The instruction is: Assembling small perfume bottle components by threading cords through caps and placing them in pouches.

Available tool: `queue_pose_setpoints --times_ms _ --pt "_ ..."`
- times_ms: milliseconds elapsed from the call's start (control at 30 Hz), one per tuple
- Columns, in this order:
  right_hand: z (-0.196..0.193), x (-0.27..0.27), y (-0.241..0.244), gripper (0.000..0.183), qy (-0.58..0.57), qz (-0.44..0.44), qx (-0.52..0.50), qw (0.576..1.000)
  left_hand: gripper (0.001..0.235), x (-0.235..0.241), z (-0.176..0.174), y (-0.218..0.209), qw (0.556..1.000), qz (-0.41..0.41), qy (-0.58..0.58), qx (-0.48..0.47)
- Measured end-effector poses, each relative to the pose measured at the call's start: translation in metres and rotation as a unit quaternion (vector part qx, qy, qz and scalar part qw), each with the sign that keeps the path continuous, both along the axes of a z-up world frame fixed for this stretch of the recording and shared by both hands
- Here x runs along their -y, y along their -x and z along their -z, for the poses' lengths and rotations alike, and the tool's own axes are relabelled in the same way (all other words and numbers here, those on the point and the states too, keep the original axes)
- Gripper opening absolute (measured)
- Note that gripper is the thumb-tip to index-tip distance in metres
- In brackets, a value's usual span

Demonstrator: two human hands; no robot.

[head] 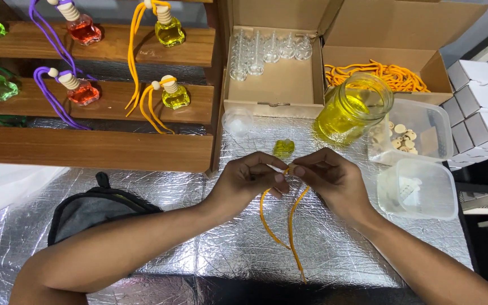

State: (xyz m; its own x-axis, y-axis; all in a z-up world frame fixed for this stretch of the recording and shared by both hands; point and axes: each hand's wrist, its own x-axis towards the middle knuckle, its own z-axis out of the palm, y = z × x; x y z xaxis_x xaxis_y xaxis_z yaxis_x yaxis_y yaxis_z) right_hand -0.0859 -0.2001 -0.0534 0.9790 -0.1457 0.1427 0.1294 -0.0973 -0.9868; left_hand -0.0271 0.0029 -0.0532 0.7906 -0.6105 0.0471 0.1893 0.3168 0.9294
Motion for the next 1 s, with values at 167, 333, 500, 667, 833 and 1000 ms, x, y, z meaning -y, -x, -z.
queue_pose_setpoints --times_ms 167,333,500,667,833,1000 --pt "0.0046 0.0023 -0.0008 0.014 -0.009 0.001 0.018 1.000 0.025 -0.0002 -0.0018 -0.0024 1.000 0.004 -0.007 0.019" --pt "0.0039 0.0021 -0.0007 0.012 0.001 0.005 0.018 1.000 0.024 -0.0004 -0.0005 -0.0055 1.000 0.019 -0.009 0.023" --pt "0.0011 0.0000 0.0006 0.012 -0.007 0.016 0.010 1.000 0.025 -0.0006 -0.0003 -0.0057 0.999 0.020 -0.016 0.035" --pt "0.0036 0.0037 -0.0011 0.014 -0.019 0.024 -0.006 1.000 0.027 -0.0016 -0.0003 -0.0066 0.999 0.034 -0.014 0.040" --pt "0.0093 0.0062 -0.0041 0.017 -0.043 0.031 -0.019 0.998 0.036 0.0018 0.0024 -0.0100 0.998 0.054 -0.006 0.015" --pt "0.0009 0.0024 -0.0026 0.012 -0.047 0.037 0.042 0.997 0.046 0.0057 0.0017 -0.0085 0.996 0.085 -0.005 -0.026"
